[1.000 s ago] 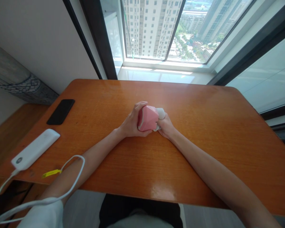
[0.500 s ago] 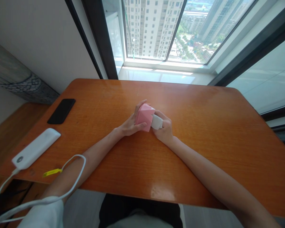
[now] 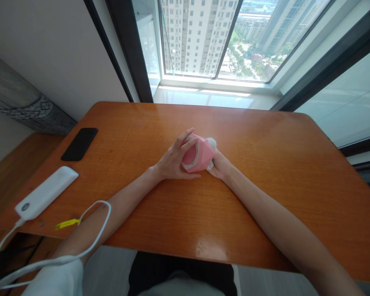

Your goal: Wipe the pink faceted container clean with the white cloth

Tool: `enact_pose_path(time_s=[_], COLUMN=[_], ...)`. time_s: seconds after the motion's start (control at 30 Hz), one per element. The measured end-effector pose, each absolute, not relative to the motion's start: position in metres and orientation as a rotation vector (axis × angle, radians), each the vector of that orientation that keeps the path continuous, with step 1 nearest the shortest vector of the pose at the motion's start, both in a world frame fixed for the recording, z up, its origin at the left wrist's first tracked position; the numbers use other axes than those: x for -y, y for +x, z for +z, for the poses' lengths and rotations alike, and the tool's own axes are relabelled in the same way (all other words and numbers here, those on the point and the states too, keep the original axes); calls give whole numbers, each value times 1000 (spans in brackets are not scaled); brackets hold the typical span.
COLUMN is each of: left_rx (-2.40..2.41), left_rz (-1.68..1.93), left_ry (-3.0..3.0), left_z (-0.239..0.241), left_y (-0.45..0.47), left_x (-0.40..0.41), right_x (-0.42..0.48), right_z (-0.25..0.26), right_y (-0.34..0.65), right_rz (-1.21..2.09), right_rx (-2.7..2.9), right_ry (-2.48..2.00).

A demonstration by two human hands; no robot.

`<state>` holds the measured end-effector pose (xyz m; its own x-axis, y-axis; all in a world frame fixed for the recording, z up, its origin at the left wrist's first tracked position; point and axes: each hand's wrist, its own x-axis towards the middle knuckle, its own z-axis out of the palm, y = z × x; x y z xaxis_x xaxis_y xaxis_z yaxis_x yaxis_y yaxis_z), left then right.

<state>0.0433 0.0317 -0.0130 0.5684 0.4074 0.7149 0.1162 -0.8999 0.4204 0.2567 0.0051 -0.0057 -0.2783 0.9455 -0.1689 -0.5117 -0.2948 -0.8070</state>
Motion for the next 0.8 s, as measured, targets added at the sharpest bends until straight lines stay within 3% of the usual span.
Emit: enact_pose_path(time_s=[0.47, 0.6, 0.8], left_rx=[-584, -724, -758], left_rz=[1324, 1253, 1088], left_ry=[2378, 2134, 1725], left_z=[-10, -11, -12], left_y=[43, 53, 57], left_x=[-28, -21, -16], right_x=[2, 5, 10], right_z=[2, -1, -5], right_y=[250, 246, 247], right_rz=[1669, 1343, 564], right_rx=[980, 1106, 1605], right_ry=[-845, -959, -899])
